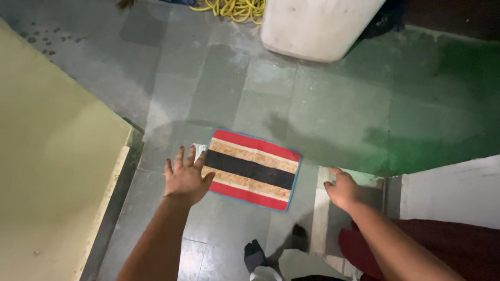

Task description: The person mopped the floor by hand using a mop and then placed a small mat on the wet floor and smoothed it out.

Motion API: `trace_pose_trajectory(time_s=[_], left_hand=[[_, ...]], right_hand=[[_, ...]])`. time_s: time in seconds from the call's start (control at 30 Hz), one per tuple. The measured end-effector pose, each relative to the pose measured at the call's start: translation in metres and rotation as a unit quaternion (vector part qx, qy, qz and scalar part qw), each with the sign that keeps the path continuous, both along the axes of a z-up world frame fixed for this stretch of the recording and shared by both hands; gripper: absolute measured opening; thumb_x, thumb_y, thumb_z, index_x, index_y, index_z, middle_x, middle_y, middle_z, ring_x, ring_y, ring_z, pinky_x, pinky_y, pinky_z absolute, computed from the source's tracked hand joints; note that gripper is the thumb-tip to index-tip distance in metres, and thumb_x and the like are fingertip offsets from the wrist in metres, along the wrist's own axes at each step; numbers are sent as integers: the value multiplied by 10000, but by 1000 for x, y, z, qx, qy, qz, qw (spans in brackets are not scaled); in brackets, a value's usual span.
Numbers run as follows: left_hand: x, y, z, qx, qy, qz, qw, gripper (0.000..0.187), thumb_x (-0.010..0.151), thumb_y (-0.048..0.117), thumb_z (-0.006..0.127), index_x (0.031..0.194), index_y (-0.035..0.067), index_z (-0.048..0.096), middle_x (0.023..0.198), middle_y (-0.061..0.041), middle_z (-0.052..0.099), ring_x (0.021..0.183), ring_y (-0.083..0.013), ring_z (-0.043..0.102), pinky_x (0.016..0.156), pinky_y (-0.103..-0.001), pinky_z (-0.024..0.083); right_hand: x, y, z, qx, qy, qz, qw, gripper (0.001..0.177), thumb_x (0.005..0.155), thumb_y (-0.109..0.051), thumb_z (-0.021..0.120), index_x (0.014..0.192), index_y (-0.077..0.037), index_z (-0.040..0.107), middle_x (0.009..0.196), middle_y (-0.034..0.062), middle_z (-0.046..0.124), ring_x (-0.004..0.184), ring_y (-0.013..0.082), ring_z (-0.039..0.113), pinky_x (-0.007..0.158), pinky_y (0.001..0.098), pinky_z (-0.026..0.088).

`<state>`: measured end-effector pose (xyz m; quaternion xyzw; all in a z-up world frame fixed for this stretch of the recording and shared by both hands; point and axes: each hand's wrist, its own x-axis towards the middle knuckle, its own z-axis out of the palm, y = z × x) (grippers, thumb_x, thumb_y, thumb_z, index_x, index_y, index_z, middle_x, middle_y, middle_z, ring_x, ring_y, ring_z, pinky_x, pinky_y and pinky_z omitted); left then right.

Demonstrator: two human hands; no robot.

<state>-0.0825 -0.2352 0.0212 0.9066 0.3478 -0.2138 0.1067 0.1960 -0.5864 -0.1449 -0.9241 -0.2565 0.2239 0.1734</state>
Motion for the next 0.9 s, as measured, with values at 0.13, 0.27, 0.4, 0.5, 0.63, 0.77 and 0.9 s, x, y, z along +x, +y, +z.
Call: trace_pose_trajectory(time_s=[0.13,0.27,0.4,0.5,0.63,0.77,0.9], left_hand=[[7,1,-6,21,15,-16,1000,710,995,535,471,1611,238,280,1707,-27,162,1584,-271,55,1242,-585,103],[23,0,-13,29,28,-27,999,712,996,534,466,1604,222,264,1705,-37,150,1575,-252,50,1239,-577,95],[44,-3,-12,37,11,-17,999,717,988,550,480,1596,214,301,1701,-58,180,1581,-254,78,1245,-562,114],[62,-4,-9,47,-1,-4,999,702,991,548,488,1587,212,332,1701,-66,202,1585,-257,96,1249,-557,121],[99,-1,-2,34,9,12,999,704,982,542,499,1583,213,337,1699,-61,204,1584,-250,89,1245,-561,111],[134,-3,-1,40,6,14,999,691,987,524,500,1577,204,337,1685,-51,217,1577,-247,89,1245,-565,96],[162,-13,-2,41,-7,12,999,690,990,510,511,1578,191,342,1680,-55,242,1581,-251,97,1254,-556,97]], right_hand=[[11,-5,1,-2,36,-9,999,610,870,-305,706,1417,-77,563,1318,240,653,1242,396,614,1053,447,485],[27,-8,-16,-15,29,-15,999,603,875,-316,703,1414,-80,572,1311,242,659,1235,400,622,1047,445,495],[56,-13,-24,16,33,22,999,586,876,-316,707,1377,-36,586,1290,257,665,1233,410,621,1055,435,491],[78,-9,-20,16,57,32,998,588,875,-313,709,1372,-24,585,1280,261,667,1224,412,626,1047,431,494],[119,-7,-14,-34,154,0,988,612,916,-324,656,1449,-46,543,1169,276,749,1112,385,745,1009,424,552],[159,-10,-26,54,34,92,994,539,881,-291,714,1332,-15,615,1309,245,669,1238,396,627,1052,425,490],[191,-15,-34,8,54,58,997,552,896,-306,710,1359,-24,604,1311,240,666,1239,387,631,1064,419,490]])
